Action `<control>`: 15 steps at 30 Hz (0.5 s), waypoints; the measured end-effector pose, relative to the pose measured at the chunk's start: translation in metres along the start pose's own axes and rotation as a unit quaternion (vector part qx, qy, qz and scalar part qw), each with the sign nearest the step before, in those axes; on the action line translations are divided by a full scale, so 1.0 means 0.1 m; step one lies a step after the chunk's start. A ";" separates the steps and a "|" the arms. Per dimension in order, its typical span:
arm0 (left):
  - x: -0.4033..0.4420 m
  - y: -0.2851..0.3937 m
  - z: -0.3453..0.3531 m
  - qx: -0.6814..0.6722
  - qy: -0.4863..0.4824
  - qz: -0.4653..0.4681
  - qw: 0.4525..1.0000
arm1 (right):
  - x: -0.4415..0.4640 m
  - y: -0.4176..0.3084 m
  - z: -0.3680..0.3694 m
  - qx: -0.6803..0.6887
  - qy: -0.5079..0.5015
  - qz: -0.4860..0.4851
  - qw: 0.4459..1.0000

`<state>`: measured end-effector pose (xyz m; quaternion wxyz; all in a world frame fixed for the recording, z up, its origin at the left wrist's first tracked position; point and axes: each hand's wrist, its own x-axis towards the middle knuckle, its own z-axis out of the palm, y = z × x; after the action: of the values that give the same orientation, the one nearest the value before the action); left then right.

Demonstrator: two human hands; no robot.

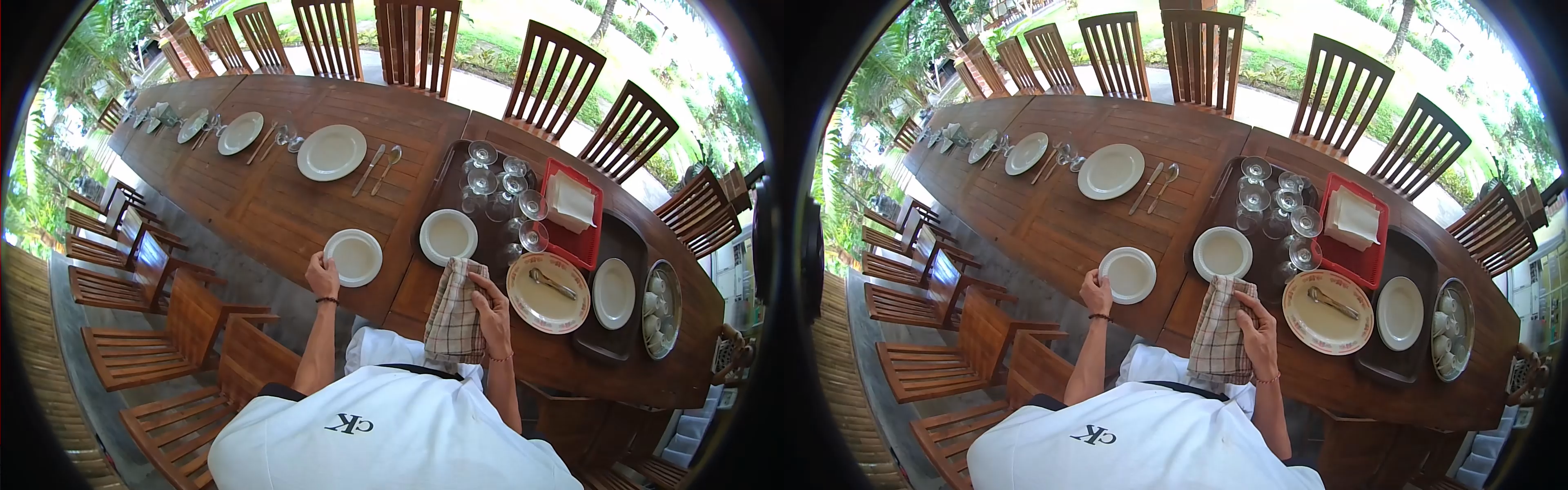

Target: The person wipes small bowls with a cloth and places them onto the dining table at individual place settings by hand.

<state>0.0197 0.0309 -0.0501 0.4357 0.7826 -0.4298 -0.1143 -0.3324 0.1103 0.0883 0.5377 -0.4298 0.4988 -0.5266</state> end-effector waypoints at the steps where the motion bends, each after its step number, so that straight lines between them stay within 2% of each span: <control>1: 0.00 0.01 0.01 0.000 -0.001 0.001 1.000 | 0.00 0.00 -0.01 -0.007 -0.003 0.000 1.000; 4: -0.02 0.10 0.00 0.050 0.039 0.051 0.997 | 0.01 0.00 0.00 -0.022 -0.004 -0.001 1.000; 6: -0.04 0.22 -0.03 0.115 0.139 0.142 0.973 | 0.00 0.01 0.00 -0.022 -0.003 0.004 1.000; 7: -0.07 0.30 -0.03 0.113 0.136 0.144 0.974 | 0.00 0.01 0.01 -0.022 -0.007 0.008 1.000; 9: -0.17 0.50 -0.02 -0.023 0.003 0.154 0.988 | 0.00 0.03 0.02 -0.026 -0.003 0.009 1.000; 10: -0.25 0.67 -0.01 -0.024 0.001 0.154 0.988 | 0.00 0.03 0.03 -0.028 -0.004 0.009 1.000; 12: -0.45 1.00 0.09 -0.160 -0.157 0.123 0.967 | 0.01 0.04 0.03 -0.045 0.000 -0.001 0.999; 15: -0.53 1.14 0.44 -0.150 -0.208 0.130 0.958 | 0.01 0.05 -0.01 -0.062 0.004 -0.010 0.998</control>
<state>-0.1023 0.0177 0.0022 0.4598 0.6046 -0.5869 -0.2805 -0.3328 0.1102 0.0831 0.5028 -0.4650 0.5281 -0.5022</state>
